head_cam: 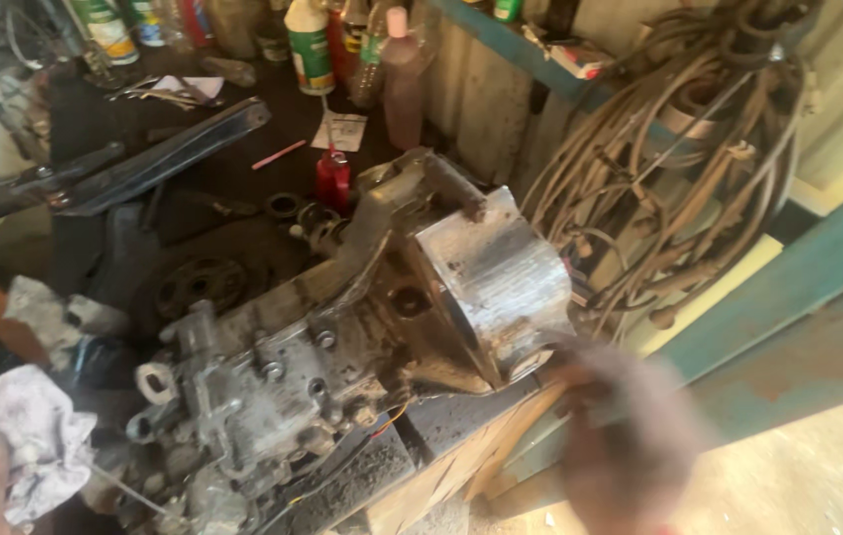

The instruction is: The person cleans a dirty engine component clamped in a vise using a wire brush and a cloth. They scrub various surfaces of the metal part to remove grime and then wipe it down with the cloth.

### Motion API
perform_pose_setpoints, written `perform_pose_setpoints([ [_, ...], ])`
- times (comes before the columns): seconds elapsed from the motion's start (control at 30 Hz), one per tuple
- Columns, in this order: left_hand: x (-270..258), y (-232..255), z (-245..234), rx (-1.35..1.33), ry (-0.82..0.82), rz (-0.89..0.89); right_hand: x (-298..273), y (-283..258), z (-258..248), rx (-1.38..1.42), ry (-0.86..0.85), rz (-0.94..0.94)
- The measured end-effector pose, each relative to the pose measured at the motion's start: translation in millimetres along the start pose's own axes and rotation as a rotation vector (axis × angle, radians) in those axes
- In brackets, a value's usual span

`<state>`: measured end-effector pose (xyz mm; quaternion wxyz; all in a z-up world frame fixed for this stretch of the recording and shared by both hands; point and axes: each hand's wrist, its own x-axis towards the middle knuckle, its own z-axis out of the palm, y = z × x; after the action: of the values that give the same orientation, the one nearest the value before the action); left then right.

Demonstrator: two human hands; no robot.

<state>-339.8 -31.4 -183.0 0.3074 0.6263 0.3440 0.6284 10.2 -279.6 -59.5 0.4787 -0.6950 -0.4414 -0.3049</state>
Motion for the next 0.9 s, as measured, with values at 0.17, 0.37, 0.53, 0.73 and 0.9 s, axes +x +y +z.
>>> perform_pose_setpoints([
  [0.17,-3.0,3.1,12.7,0.012,-0.015,0.075,-22.6,-12.4,0.1,1.302,0.038,0.688],
  [0.37,-0.5,5.7,29.7,0.049,-0.061,0.09,-6.5,23.9,-14.0,0.814,0.168,0.668],
  [0.53,6.5,12.5,32.0,0.204,-0.113,0.051,-11.7,35.8,-3.3,1.122,0.141,0.689],
  [0.73,-4.9,8.2,46.3,0.221,-0.059,0.154,-0.1,53.9,3.5,1.162,0.143,0.721],
  [0.9,4.8,9.7,46.4,0.293,-0.093,0.223,-5.3,41.3,10.4,0.988,0.077,0.644],
])
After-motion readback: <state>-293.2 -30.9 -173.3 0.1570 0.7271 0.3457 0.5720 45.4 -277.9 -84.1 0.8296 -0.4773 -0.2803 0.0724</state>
